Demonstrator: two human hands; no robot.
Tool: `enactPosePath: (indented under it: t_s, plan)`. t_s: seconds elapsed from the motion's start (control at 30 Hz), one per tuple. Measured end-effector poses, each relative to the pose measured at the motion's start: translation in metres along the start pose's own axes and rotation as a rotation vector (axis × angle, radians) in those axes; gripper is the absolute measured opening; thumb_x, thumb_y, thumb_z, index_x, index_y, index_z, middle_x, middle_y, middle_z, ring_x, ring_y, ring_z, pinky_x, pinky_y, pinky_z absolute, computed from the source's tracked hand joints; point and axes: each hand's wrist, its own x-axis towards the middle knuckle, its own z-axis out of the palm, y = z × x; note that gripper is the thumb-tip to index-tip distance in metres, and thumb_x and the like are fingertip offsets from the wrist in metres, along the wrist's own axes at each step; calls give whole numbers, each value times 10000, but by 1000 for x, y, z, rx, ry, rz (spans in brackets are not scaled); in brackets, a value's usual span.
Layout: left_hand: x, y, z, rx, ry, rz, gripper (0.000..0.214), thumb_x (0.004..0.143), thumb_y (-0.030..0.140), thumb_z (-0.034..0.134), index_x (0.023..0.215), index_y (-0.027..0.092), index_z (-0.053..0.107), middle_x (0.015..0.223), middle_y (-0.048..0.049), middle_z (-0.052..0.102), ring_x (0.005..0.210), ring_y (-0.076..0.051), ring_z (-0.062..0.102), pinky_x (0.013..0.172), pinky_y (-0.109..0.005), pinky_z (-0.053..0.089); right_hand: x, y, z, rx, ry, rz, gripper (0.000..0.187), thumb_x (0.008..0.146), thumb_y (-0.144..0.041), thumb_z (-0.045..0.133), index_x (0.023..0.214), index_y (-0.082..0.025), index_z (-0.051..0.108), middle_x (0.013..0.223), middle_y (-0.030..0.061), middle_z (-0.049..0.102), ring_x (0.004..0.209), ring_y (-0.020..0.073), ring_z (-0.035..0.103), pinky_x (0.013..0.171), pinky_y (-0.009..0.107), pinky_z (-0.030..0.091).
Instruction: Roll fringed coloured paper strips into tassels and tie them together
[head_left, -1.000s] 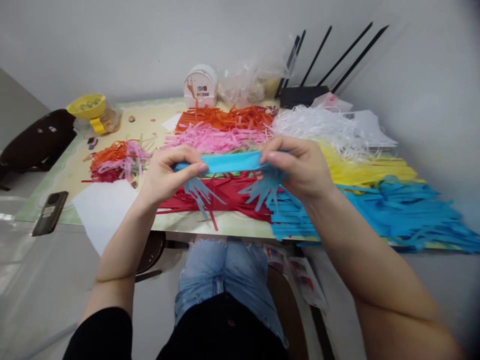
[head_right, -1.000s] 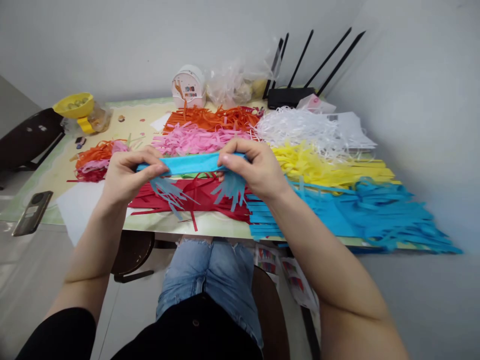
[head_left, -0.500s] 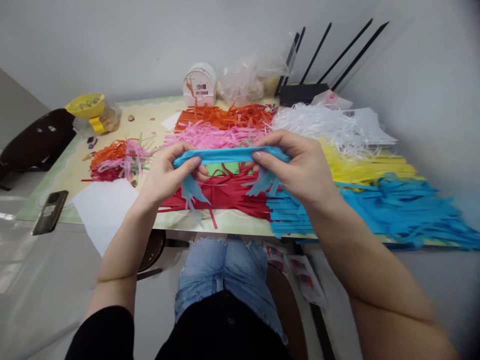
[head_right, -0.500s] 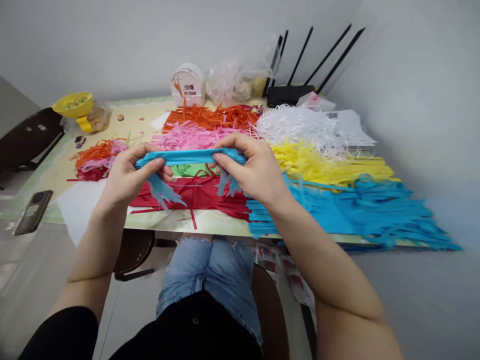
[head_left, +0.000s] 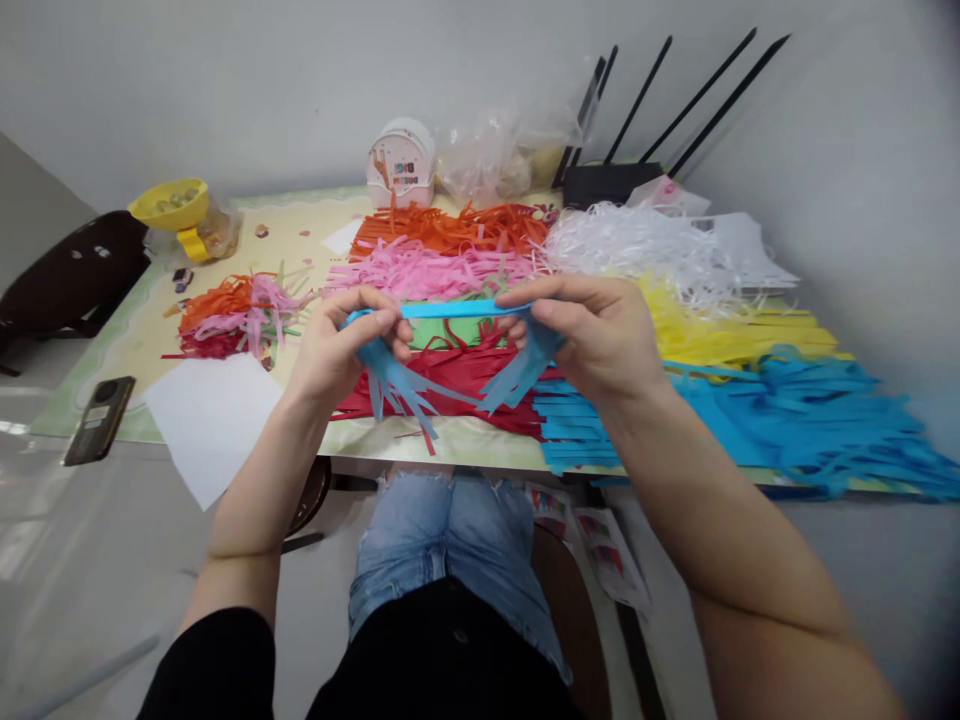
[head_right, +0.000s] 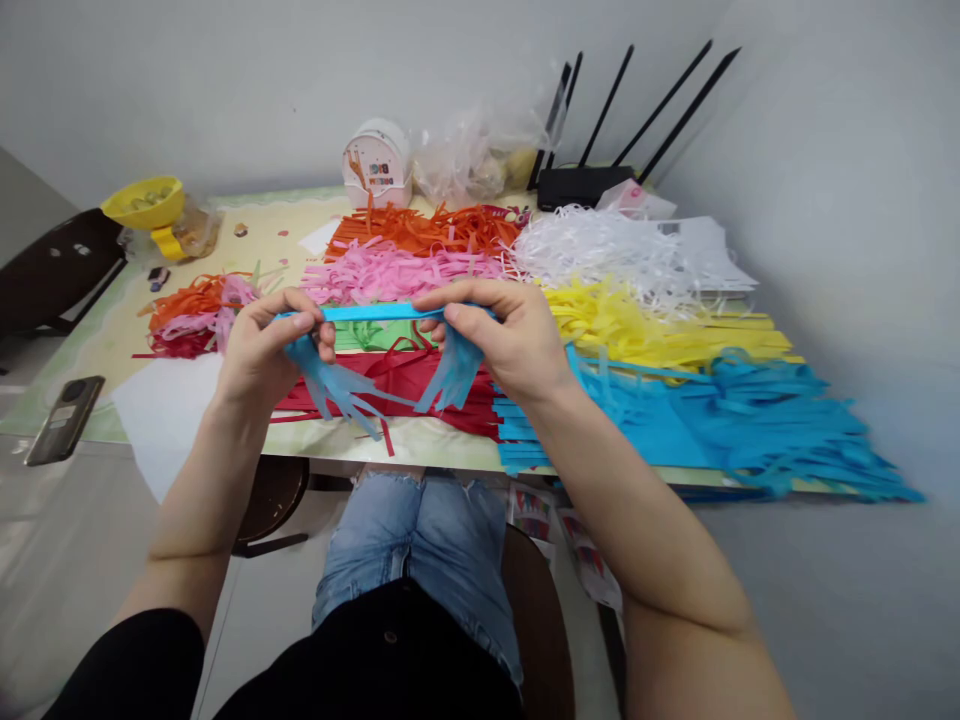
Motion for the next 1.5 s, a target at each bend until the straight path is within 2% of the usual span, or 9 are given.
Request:
enactPosePath:
  t_s: [0.17,0.27,0.33,0.43,0.7,1.0,1.17,1.33,1.5]
  plan:
    - [-3,-3,-3,131,-16,36,313,798,338,833,886,215,560,684,26,720,565,-134,711,554,-226,574,-4,-7,-7,-280,-25,-120,161,838,-412,786,852,-256,823,822,46,775,753,222,725,722,370,622]
    - [-4,2,-3,326,-12,74,319,823,336,800,1056,210,624,732,7,753,614,-153,746,625,-250,611,-6,-11,-6,-424,-6,-180,191,838,-323,773,1011,-266,830,910,41,788,907,256,754,872,410,620]
    - [-5,5,-2,445,-8,107,273,848,353,769,1036,178,678,791,-34,788,648,-160,765,648,-248,617,-7,-12,-4,-494,23,-200,238,845,-305,759,1073,-272,820,990,45,800,989,275,756,948,442,603]
    - [-6,7,1,477,10,134,225,850,367,771,892,157,702,850,-68,814,665,-169,779,632,-238,618,-8,-11,-2,-539,58,-201,119,846,-294,745,941,-263,810,973,43,807,957,278,758,944,457,597]
    - [-11,0,4,123,76,-48,381,756,387,854,1039,141,791,860,-92,824,745,-236,816,699,-323,692,-10,-8,5,-122,-7,-6,155,827,-359,811,940,-255,790,779,21,769,689,201,729,698,372,643]
    - [-9,-5,6,17,61,-39,184,673,292,849,759,153,766,704,-43,773,641,-194,780,664,-301,676,-4,3,-2,131,-100,57,191,743,-356,878,865,-221,818,747,27,750,646,155,699,646,319,632]
    - [-13,-4,-7,210,-103,97,115,781,259,763,792,149,794,793,-73,803,724,-201,791,725,-303,653,0,8,-12,55,-164,2,130,799,-345,830,845,-224,820,736,15,745,614,125,677,610,259,597]
    - [-4,17,-13,595,-427,141,167,892,293,724,970,177,815,1213,-120,803,1182,-251,752,1028,-344,583,-1,-10,-13,-359,-355,-319,166,841,-171,668,834,-253,813,767,-12,771,662,113,694,640,232,555]
    - [9,22,5,761,-551,115,216,920,306,704,1039,173,827,1014,-62,838,930,-182,780,901,-263,584,-5,-27,-9,-586,-500,-571,225,917,-162,595,910,-268,792,891,2,807,782,133,749,716,250,571]
